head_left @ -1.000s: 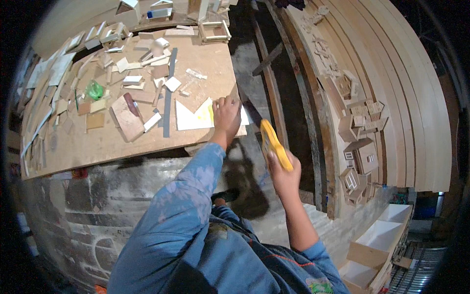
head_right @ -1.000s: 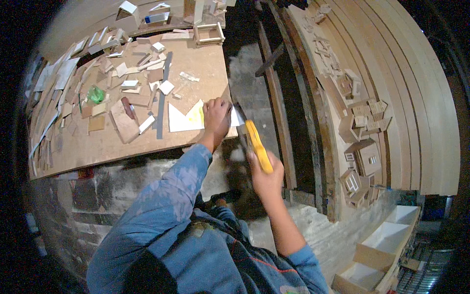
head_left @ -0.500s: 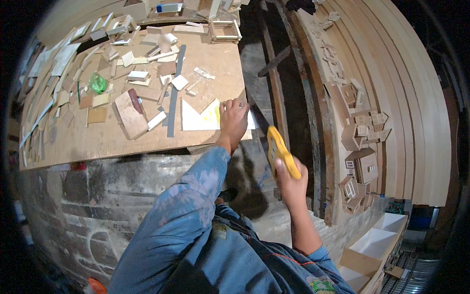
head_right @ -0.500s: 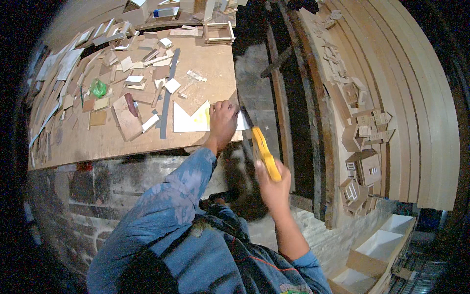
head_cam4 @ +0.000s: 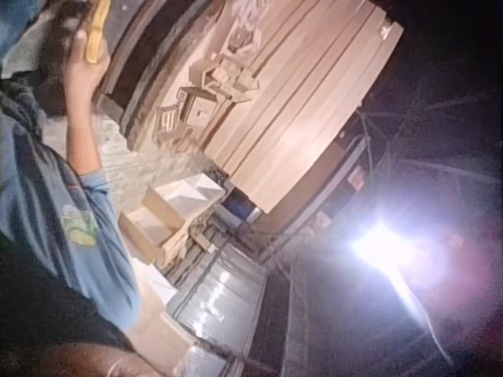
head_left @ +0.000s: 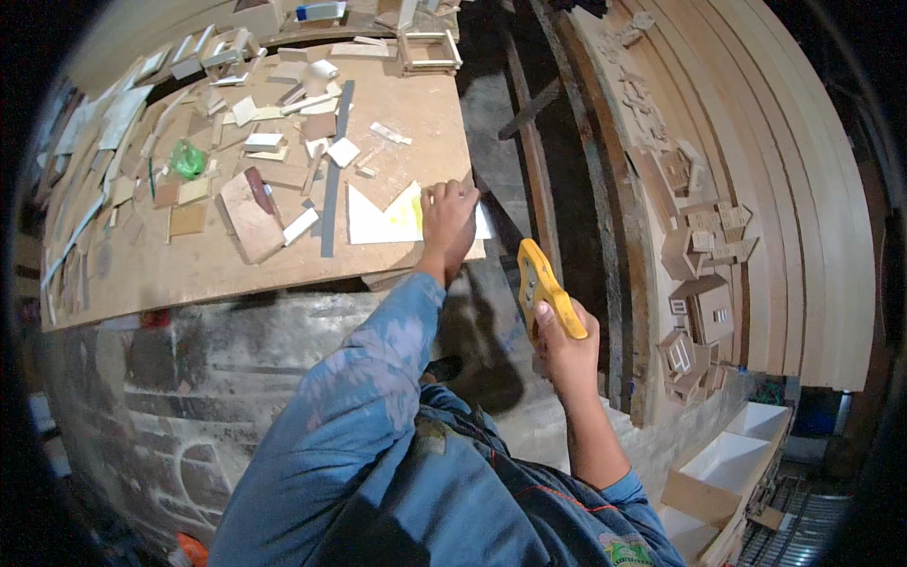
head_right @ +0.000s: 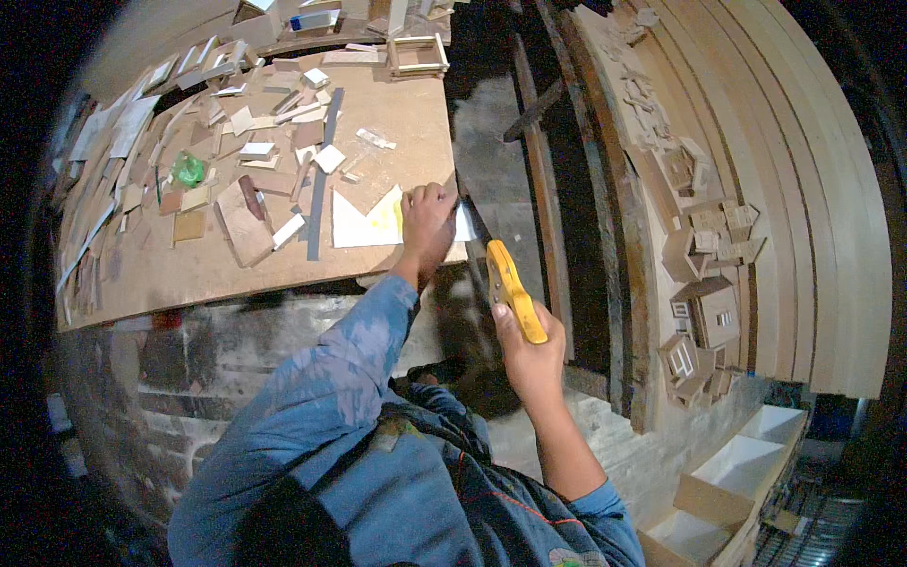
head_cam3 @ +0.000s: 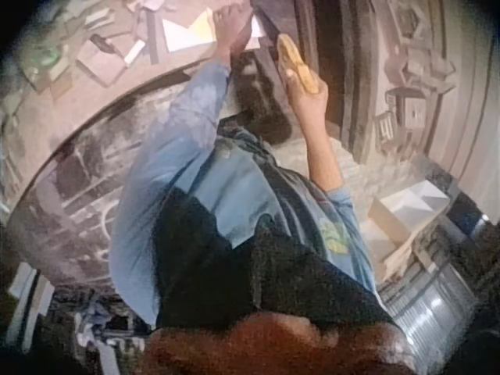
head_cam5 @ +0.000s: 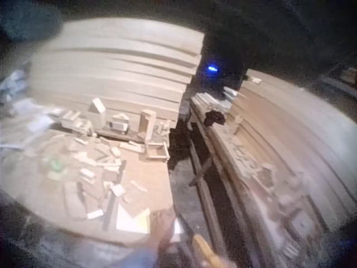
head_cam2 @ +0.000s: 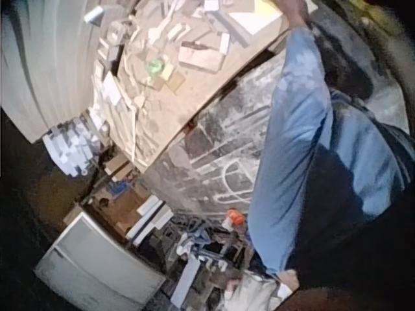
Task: The person constructs small wooden models by cutting wood pieces with a saw, sanding the edges with sandpaper, and applying glue with a brush to join the components.
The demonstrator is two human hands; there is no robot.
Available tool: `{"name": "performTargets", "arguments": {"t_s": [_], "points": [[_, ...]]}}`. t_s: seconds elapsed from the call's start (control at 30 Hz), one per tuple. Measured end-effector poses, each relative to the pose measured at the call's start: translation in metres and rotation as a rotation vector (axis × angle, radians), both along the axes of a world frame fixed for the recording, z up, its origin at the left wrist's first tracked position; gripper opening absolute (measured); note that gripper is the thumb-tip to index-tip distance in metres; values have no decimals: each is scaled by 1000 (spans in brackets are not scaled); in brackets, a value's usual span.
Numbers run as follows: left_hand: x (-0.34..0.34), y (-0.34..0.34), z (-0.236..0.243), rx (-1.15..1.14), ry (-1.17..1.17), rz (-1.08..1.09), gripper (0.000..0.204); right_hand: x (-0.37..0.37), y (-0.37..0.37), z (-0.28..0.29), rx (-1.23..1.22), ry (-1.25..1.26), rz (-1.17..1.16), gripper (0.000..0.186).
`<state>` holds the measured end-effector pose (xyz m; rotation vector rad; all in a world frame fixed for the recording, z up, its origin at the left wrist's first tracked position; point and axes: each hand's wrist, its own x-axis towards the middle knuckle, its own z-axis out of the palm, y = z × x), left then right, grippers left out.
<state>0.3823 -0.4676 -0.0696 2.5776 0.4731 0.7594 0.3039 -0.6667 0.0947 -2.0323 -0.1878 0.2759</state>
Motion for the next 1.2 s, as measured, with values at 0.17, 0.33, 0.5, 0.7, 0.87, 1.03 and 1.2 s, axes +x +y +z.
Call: {"name": "performTargets", "arguments": {"t_s": [0.17,0.33,0.5,0.7,0.87,1.03,1.2], "points": [[1,-7,-1,16,-79,23,14,68,49,-45,-70,8,11,34],[3,-2,-4,-20,-47,52,13,60,39,-47,-116,-40,61,35],[1,-1,-6,-3,24,-2,14,3,-7,13,-14,106,17,33],[-1,-8,4,-15,-75,15,16,80,57,-78,30,45,-28,32],[1,-6,2,22,-80,33,15,70,50,-48,-69,85,4,34],[-3,1,5,1,-14,-33,17,15,13,8,22,291,-43,33],[-2,-8,6,-21,-21,-13,18,63,54,-47,-10,88,-17,33]]}}
